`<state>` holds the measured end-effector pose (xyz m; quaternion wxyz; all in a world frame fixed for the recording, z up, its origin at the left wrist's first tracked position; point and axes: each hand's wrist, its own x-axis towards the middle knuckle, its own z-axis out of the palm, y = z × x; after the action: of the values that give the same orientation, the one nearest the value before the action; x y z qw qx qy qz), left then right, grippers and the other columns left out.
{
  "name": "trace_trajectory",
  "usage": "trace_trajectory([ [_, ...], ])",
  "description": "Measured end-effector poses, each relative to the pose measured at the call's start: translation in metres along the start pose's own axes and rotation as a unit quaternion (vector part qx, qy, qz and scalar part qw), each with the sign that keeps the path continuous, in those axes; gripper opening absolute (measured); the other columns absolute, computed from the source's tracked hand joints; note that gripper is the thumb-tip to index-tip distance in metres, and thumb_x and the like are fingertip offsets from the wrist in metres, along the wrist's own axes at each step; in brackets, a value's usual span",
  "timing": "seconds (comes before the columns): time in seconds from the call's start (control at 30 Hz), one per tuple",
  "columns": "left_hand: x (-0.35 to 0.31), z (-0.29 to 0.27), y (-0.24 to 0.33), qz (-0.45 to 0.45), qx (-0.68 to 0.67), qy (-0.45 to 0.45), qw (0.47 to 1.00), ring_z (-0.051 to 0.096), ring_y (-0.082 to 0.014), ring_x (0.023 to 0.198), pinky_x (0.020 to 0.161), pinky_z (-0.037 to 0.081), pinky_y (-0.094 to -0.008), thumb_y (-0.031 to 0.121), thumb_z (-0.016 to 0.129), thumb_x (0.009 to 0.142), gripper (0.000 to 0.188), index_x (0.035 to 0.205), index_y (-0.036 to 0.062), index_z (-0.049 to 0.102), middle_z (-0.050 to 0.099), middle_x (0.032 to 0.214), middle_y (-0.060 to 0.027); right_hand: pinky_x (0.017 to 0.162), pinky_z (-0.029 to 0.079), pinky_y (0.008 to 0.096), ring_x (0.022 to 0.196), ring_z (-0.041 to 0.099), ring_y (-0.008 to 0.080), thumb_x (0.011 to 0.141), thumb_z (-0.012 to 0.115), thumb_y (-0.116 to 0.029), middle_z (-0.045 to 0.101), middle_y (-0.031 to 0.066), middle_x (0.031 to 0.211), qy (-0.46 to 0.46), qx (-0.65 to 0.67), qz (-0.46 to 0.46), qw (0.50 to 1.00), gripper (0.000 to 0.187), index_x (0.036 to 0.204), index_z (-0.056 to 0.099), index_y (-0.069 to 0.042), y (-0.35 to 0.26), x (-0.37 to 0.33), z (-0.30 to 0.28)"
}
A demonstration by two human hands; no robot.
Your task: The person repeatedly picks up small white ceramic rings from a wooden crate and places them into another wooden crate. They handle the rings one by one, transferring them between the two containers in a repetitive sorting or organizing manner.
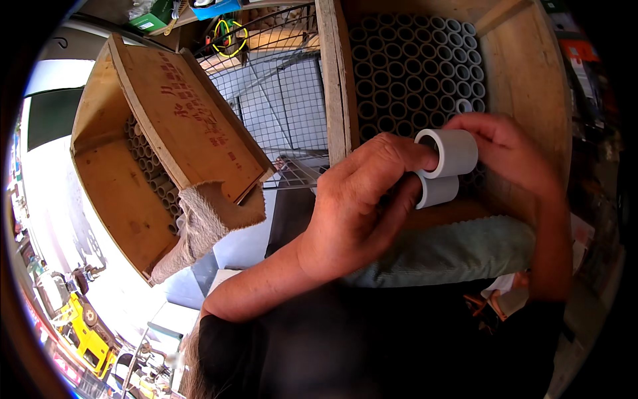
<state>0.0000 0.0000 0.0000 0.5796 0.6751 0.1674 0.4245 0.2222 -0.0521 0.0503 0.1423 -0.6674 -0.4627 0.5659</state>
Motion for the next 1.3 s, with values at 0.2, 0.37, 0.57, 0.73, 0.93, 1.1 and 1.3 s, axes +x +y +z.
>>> trace_trajectory([
  [0.2, -0.001, 0.005, 0.001, -0.029, 0.030, -0.028, 0.999, 0.061, -0.0247, 0.079, 0.065, 0.049, -0.0305, -0.016, 0.056, 0.071, 0.031, 0.096, 0.0006, 0.055, 0.060, 0.090, -0.0107, 0.072, 0.050, 0.0242, 0.083, 0.061, 0.0111, 0.095, 0.047, -0.032, 0.064, 0.0027, 0.093, -0.002, 0.129, -0.100, 0.987, 0.034, 0.112, 0.061, -0.005, -0.019, -0.006, 0.006],
  [0.37, -0.003, 0.007, 0.002, -0.065, 0.005, -0.017, 0.998, 0.061, -0.0238, 0.079, 0.066, 0.049, -0.0302, -0.016, 0.055, 0.071, 0.031, 0.098, 0.0006, 0.056, 0.060, 0.090, -0.0107, 0.076, 0.049, 0.0250, 0.089, 0.060, 0.0118, 0.091, 0.055, -0.026, 0.063, 0.0050, 0.098, -0.056, 0.173, -0.105, 0.978, 0.034, 0.116, 0.057, -0.002, -0.021, -0.009, 0.000],
  [0.57, -0.005, 0.011, 0.001, -0.082, -0.027, 0.006, 0.996, 0.063, -0.0209, 0.085, 0.072, 0.050, -0.0280, -0.016, 0.053, 0.074, 0.035, 0.104, 0.0001, 0.055, 0.061, 0.094, -0.0110, 0.082, 0.049, 0.0279, 0.094, 0.059, 0.0142, 0.083, 0.062, -0.021, 0.061, 0.0078, 0.103, -0.040, 0.144, -0.124, 0.981, 0.041, 0.117, 0.054, 0.001, -0.021, -0.011, 0.000],
  [0.73, -0.004, 0.013, 0.005, -0.128, -0.087, 0.023, 0.988, 0.063, -0.0177, 0.091, 0.076, 0.051, -0.0264, -0.017, 0.051, 0.077, 0.037, 0.111, -0.0007, 0.054, 0.062, 0.098, -0.0109, 0.078, 0.049, 0.0264, 0.089, 0.060, 0.0122, 0.081, 0.062, -0.011, 0.062, 0.0066, 0.097, 0.009, 0.094, -0.094, 0.991, 0.033, 0.112, 0.056, -0.001, -0.020, -0.020, -0.017],
  [0.93, -0.007, 0.012, 0.001, -0.098, -0.056, 0.029, 0.993, 0.064, -0.0191, 0.087, 0.073, 0.052, -0.0266, -0.016, 0.053, 0.075, 0.031, 0.102, -0.0014, 0.057, 0.063, 0.096, -0.0113, 0.072, 0.051, 0.0354, 0.080, 0.064, 0.0259, 0.075, 0.063, -0.013, 0.064, 0.0138, 0.089, 0.020, -0.395, 0.084, 0.915, 0.026, 0.097, 0.062, 0.001, 0.019, -0.019, -0.018],
  [1.1, -0.005, 0.013, 0.001, -0.096, -0.062, 0.025, 0.993, 0.063, -0.0205, 0.086, 0.073, 0.051, -0.0274, -0.015, 0.054, 0.074, 0.030, 0.101, -0.0008, 0.058, 0.063, 0.095, -0.0111, 0.073, 0.051, 0.0395, 0.081, 0.063, 0.0329, 0.072, 0.067, -0.021, 0.065, 0.0180, 0.089, -0.091, -0.503, 0.191, 0.838, 0.031, 0.095, 0.065, -0.001, 0.046, 0.003, 0.013],
  [1.3, -0.005, 0.003, 0.005, -0.118, -0.035, -0.046, 0.991, 0.062, -0.0170, 0.097, 0.084, 0.049, -0.0269, -0.016, 0.048, 0.079, 0.033, 0.109, -0.0040, 0.055, 0.062, 0.102, -0.0106, 0.077, 0.050, 0.0398, 0.087, 0.064, 0.0334, 0.072, 0.067, -0.021, 0.066, 0.0179, 0.095, -0.137, -0.446, 0.241, 0.851, 0.028, 0.095, 0.067, -0.005, 0.068, 0.011, 0.028],
])
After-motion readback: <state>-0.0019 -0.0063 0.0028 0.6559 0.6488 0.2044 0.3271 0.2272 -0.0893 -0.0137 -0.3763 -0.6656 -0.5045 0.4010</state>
